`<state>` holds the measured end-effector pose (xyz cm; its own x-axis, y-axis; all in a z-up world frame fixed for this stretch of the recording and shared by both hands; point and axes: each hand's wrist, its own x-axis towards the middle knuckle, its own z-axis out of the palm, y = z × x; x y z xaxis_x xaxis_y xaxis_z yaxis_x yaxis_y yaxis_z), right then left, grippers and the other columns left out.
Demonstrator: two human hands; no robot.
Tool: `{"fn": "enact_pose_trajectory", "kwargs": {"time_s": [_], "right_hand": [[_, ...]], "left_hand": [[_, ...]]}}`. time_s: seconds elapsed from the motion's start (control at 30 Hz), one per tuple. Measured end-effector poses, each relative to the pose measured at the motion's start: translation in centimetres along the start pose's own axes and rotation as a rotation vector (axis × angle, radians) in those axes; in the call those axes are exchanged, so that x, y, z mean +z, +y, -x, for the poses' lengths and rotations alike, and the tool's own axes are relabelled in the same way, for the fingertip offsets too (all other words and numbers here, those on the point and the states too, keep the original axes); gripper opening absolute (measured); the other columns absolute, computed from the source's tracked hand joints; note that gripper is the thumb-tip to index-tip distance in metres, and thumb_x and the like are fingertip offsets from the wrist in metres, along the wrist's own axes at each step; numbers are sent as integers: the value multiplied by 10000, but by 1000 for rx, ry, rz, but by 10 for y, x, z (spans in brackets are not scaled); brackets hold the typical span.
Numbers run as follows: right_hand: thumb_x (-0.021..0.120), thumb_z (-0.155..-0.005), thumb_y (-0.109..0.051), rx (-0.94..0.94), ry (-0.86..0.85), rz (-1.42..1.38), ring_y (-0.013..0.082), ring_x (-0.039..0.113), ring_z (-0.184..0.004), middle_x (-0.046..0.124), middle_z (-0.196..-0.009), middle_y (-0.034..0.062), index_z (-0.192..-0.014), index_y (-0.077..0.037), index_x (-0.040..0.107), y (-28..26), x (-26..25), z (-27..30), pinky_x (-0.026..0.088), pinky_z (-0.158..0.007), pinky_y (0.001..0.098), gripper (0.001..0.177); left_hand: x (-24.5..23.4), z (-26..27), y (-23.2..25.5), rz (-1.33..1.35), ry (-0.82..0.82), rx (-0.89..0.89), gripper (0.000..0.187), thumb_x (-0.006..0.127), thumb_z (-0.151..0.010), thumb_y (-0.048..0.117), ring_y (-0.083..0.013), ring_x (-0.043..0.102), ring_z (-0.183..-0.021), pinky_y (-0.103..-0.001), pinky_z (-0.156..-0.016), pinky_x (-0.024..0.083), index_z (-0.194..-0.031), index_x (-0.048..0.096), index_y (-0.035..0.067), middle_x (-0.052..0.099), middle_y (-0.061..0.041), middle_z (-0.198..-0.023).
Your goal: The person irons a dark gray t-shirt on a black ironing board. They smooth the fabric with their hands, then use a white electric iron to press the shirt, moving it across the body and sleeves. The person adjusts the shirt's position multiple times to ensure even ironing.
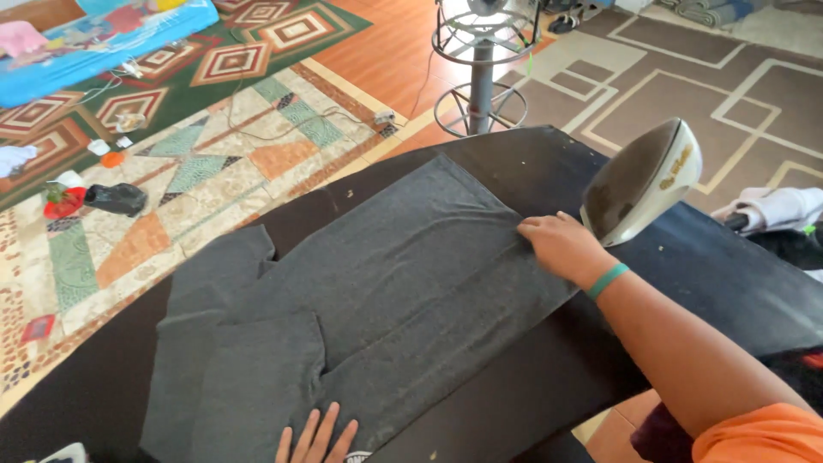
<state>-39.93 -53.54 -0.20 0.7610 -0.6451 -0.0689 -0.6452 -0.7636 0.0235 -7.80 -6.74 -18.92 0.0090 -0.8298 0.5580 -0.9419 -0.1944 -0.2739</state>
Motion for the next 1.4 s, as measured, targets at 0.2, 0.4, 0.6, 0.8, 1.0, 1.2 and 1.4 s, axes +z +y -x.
{"fn": "enact_pose_trajectory", "kwargs": {"time_s": [0.2, 0.4, 0.6, 0.8, 1.0, 1.2, 1.4], "right_hand": [[532, -881, 5, 17, -119, -14, 318, 663, -905, 627, -1144, 38, -1145, -207, 689, 2, -29, -15, 512, -691, 466, 374], [505, -914, -41, 111, -259, 1, 249, 656, -907, 607, -1166, -3, -1060, -215, 677, 3, -32, -26, 513, -666, 419, 285], [535, -912, 2, 132, -286, -9, 215, 599, -825, 597, -1127, -3, -1041, -221, 662, 0, -37, -23, 478, -658, 385, 287], [554, -943, 4, 137, -266, 0, 216, 547, -860, 536, -1138, 16, -1091, -226, 586, -4, -27, -18, 472, -651, 383, 276], [518, -939, 4, 110, -78, 58, 278, 592, -958, 554, -1248, 46, -1221, -221, 582, -5, -12, -2, 471, -727, 434, 367], [563, -950, -213, -91, 281, -64, 368, 546, -1308, 550, -1435, 142, -1439, -102, 544, -32, 6, 26, 479, -1092, 516, 501], [577, -971, -508, 7, 169, -219, 325, 546, -1308, 496, -1476, 84, -1462, -173, 512, -54, 15, 48, 488, -1074, 501, 597]], "left_hand": [[31, 15, -4, 60, -186, 26, 651, 324, -918, 898, -218, 540, -1322, -597, -1056, 393, -1415, 535, 536, 547, 66, -1482], [19, 5, -2, 107, -237, 54, 710, 382, -898, 951, -228, 522, -1329, -602, -1032, 394, -1449, 535, 530, 511, 62, -1519], [2, -4, 4, 111, -141, 3, 610, 315, -975, 850, -197, 557, -1312, -563, -1032, 420, -1426, 556, 519, 581, 75, -1462], [-3, -15, 14, 107, 33, -74, 601, 255, -984, 829, -203, 656, -1188, -553, -1020, 447, -1308, 636, 498, 675, 76, -1342], [-16, -20, 13, 133, 15, -100, 694, 234, -936, 901, -189, 635, -1237, -541, -1031, 450, -1318, 648, 496, 660, 80, -1374], [-18, -19, 10, 119, -17, -75, 677, 286, -918, 916, -183, 639, -1222, -537, -1014, 454, -1328, 639, 507, 658, 88, -1375], [0, -11, 5, 61, 19, -30, 706, 256, -929, 923, -174, 621, -1243, -516, -1041, 436, -1409, 570, 513, 625, 103, -1415]]}}
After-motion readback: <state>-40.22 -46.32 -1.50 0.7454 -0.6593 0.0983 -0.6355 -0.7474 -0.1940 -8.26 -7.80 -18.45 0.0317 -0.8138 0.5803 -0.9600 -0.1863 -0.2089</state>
